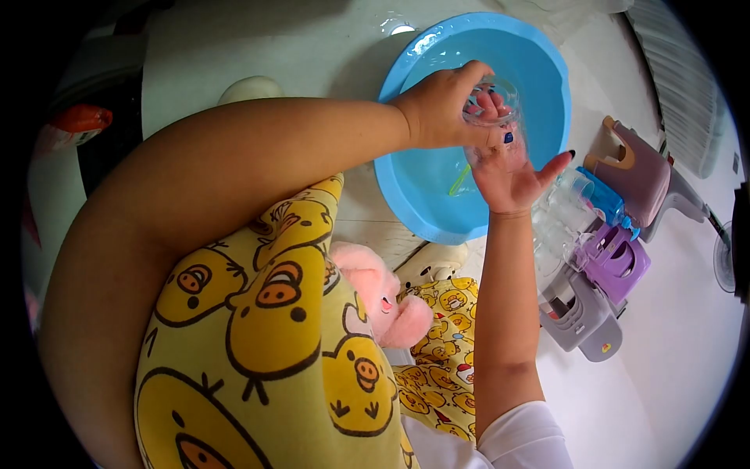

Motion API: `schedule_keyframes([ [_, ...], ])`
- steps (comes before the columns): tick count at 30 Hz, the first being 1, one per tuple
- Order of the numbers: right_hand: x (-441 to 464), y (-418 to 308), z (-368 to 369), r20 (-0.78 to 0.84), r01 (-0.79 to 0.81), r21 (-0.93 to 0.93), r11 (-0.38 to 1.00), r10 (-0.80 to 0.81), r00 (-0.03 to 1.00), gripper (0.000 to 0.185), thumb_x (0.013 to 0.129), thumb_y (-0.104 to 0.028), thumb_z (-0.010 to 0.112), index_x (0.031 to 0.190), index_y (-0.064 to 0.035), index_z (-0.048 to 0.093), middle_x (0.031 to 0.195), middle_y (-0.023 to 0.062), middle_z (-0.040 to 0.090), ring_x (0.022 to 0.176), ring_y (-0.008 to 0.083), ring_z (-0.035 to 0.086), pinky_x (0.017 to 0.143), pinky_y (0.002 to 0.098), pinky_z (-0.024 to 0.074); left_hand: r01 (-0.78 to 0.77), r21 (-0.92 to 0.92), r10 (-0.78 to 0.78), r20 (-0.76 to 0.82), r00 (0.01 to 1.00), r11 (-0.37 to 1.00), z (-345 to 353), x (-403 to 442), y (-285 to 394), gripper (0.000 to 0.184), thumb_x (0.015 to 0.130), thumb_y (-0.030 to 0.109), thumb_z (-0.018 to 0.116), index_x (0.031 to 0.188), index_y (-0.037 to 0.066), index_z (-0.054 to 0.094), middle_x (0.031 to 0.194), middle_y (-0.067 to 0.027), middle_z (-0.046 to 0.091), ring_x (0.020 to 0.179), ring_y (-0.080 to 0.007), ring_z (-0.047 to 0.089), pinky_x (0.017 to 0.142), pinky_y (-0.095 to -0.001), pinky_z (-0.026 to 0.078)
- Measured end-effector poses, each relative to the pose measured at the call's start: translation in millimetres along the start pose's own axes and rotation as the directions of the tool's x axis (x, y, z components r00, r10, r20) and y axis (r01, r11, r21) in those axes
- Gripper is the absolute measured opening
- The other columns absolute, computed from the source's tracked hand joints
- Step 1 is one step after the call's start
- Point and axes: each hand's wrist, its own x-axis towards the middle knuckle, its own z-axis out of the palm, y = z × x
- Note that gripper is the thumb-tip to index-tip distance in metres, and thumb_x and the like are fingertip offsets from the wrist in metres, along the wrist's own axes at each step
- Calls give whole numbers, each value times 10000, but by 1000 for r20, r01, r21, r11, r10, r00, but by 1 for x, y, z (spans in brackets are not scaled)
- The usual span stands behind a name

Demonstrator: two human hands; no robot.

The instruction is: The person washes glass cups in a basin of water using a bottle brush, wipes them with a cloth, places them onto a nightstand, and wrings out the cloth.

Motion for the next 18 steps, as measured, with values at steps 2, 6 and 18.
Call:
schedule_keyframes([
  [2, -1, -2, -4, 35, -24, 8, 1000, 24, 999, 1064, 651, -636, 575, 1346, 15, 100, 1407, 157, 169, 1275, 245, 227, 1026, 400, 208, -2, -24, 2, 26, 1000, 1000, 0, -1, 2, 701, 646, 364, 716, 1137, -9, 381, 959, -160, 576, 893, -260, 575, 783, -323, 458],
  [6, -1, -3, -10, 94, -71, 112, 991, 61, 994, 1068, 649, -600, 611, 1351, 0, 75, 1410, 152, 151, 1275, 282, 214, 1024, 406, 222, 12, 30, -14, 49, 999, 999, 0, -3, 4, 708, 637, 343, 731, 1135, -13, 376, 937, -141, 582, 871, -229, 578, 779, -312, 460],
  [18, -1, -1, -4, -18, -63, 148, 987, 67, 998, 915, 703, -536, 589, 1354, -67, 148, 1386, 160, 207, 1242, 311, 285, 960, 420, 344, 25, 5, -25, 73, 997, 1000, 1, -3, 3, 665, 637, 285, 742, 1114, 0, 376, 889, -123, 617, 927, -229, 574, 804, -319, 452],
])
